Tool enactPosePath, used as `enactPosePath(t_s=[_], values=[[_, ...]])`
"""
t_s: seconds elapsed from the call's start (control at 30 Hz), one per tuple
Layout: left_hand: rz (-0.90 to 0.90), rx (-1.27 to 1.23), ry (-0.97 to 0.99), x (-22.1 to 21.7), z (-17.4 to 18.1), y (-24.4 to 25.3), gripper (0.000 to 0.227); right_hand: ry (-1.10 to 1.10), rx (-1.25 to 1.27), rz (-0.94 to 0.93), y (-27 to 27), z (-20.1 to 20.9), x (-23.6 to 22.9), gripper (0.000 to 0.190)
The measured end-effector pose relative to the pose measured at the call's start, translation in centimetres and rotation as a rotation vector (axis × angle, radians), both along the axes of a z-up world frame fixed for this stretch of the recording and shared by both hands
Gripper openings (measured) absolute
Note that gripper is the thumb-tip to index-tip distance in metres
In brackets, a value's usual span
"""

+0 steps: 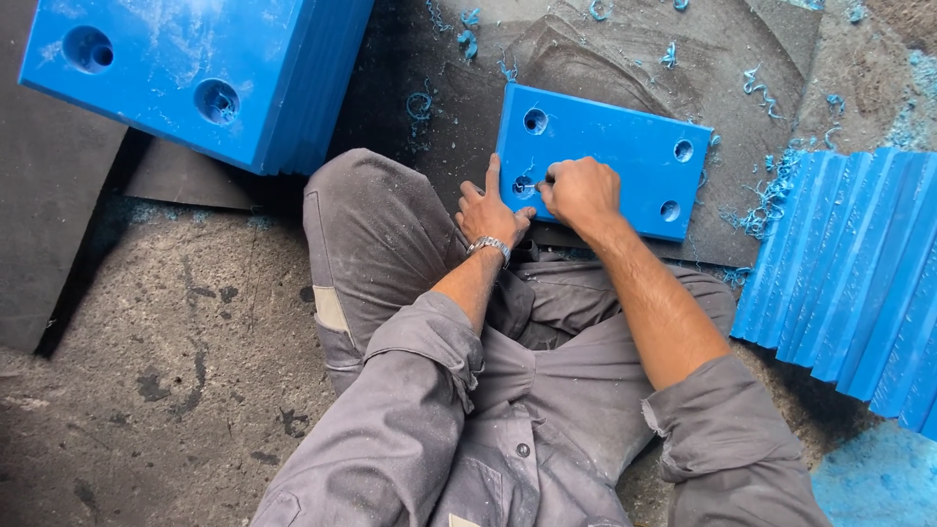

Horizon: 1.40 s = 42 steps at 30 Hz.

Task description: Grinding the edges and deburring the holes of blue plastic industrial blocks using an angle grinder and a manual deburring tool.

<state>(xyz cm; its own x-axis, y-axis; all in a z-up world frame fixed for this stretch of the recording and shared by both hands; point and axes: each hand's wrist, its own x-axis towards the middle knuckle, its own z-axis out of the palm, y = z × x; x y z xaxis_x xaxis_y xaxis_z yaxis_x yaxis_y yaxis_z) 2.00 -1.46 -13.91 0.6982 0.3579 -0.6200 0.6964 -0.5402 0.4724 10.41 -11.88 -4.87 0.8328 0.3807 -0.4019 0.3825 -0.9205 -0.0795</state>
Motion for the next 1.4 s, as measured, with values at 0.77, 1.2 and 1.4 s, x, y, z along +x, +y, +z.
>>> enactPosePath(t_s=[0.77,1.2,1.4], values=[[-0.140,0.153,-0.351,-1.1,0.7,-1.1,0.090,0.062,0.335,-0.967,-24.7,-9.0,0.4,0.062],[-0.326,0.293,-0.304,-0.4,6.0,0.7,0.072,0.366,0.641,-1.098,-25.3,-8.6,-0.4,0.052],[-0.408,0.205,-0.480,-0.1,-0.3,-0.9,0.083,0.086,0.472,-0.664,-22.0,-5.6,-1.8,0.046]])
